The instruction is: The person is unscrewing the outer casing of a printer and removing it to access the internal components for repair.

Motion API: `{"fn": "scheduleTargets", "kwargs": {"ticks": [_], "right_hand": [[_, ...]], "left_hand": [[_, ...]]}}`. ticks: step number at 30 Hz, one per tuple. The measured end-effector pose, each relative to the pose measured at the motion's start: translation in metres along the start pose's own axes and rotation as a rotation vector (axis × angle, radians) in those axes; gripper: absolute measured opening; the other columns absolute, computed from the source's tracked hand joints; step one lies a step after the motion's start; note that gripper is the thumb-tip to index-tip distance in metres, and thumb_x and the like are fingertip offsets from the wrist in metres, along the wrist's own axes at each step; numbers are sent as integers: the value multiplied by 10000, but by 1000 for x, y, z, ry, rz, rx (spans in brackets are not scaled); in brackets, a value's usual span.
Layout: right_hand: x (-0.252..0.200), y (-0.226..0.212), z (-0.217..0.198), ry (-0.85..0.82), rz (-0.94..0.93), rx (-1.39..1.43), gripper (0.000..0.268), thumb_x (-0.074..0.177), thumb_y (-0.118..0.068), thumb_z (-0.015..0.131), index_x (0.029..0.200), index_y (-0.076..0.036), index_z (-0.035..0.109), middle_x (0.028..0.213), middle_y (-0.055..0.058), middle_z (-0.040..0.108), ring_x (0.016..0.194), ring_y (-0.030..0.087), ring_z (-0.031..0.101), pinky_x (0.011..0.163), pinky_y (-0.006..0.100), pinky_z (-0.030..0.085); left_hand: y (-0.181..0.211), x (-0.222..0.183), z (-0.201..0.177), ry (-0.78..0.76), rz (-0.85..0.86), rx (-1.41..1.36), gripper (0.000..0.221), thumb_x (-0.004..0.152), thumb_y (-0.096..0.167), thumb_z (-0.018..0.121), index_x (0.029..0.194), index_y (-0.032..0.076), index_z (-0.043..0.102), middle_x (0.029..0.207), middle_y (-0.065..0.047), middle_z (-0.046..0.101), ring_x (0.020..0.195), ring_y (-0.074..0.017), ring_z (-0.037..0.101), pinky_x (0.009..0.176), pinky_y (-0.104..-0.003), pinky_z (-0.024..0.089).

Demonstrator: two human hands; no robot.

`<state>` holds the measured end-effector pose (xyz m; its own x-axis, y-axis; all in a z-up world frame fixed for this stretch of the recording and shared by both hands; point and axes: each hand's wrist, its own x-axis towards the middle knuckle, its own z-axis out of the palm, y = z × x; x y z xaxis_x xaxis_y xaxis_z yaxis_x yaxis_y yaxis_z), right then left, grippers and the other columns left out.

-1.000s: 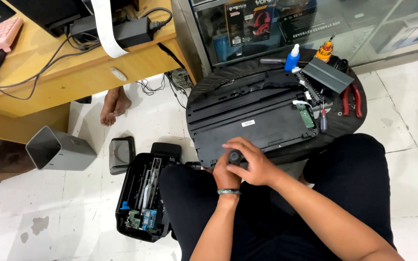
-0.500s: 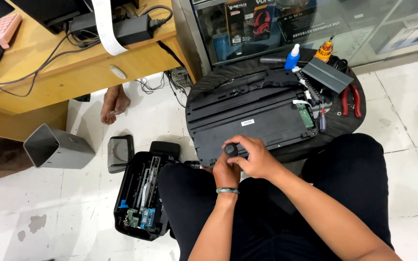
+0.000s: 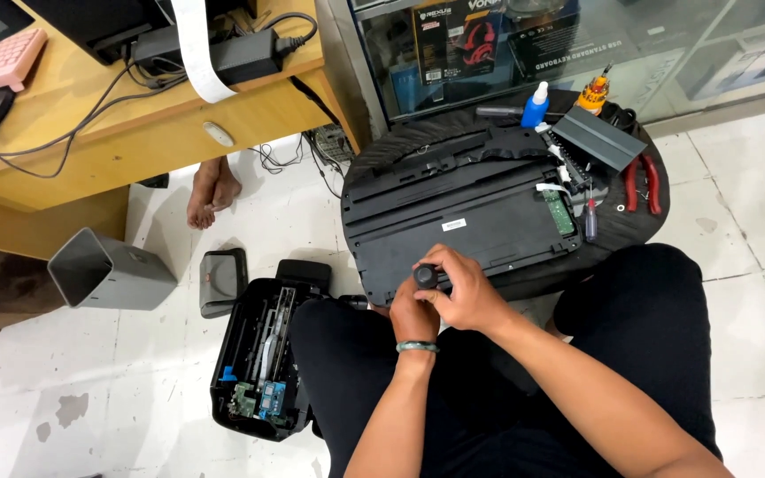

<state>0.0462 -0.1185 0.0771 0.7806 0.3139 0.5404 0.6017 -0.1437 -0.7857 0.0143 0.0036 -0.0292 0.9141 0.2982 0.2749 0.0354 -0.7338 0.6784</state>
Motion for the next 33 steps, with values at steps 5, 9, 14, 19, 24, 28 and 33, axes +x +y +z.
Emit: {"fn": "scheduleTargets", "kwargs": {"ticks": [5,9,14,19,24,28,33], "right_hand": [[5,-3,-2,-52,64,3,420,820,-187,870,1125,-42,620,992,112,696,941,349,721,842,435,606],[25,-46,-26,-255,100,136,375,845,-52,797,1175,-1,626,1080,211,736,1060,423,714,895,525,587],[23,-32,-31,-310,110,116,341,878,-56,744,1199,-15,639,1032,222,740,1030,433,715,874,533,585],[23,-17,-31,-218,123,89,316,880,-135,774,1167,-65,664,957,151,769,952,349,758,863,451,594],[21,-24,-30,-233,114,47,290,910,-121,735,1173,-39,646,930,191,755,927,399,750,851,469,596],[19,-25,-26,-210,86,47,282,908,-94,728,1171,-25,654,925,198,757,910,401,753,831,467,608],[6,-21,-14,-108,61,-32,315,895,-169,757,1166,-34,670,942,164,760,914,369,759,805,450,622]], "left_hand": [[-6,1,2,-22,-50,-59,299,830,190,847,1097,133,724,937,-50,745,922,-288,743,783,-438,655],[-22,-2,8,-91,-102,-56,308,818,64,786,1109,154,743,941,-32,756,934,-273,750,783,-408,659],[-12,11,-7,-132,-157,-89,312,734,6,787,1019,131,767,892,-47,784,911,-253,767,771,-403,651],[-32,41,-43,36,-368,-347,579,640,-132,647,1171,89,719,1091,-145,758,1095,-333,722,866,-432,618],[-96,53,-20,188,-785,-424,685,902,276,744,1463,1,462,1464,-268,499,1405,-383,474,1126,-468,480],[-11,59,-73,-181,-1138,-768,809,1035,535,527,1599,20,261,1648,-228,251,1502,-411,312,1064,-560,507],[12,60,-93,-160,-1158,-803,678,1095,419,405,1599,-9,258,1646,-260,208,1504,-465,261,1078,-574,490]]}}
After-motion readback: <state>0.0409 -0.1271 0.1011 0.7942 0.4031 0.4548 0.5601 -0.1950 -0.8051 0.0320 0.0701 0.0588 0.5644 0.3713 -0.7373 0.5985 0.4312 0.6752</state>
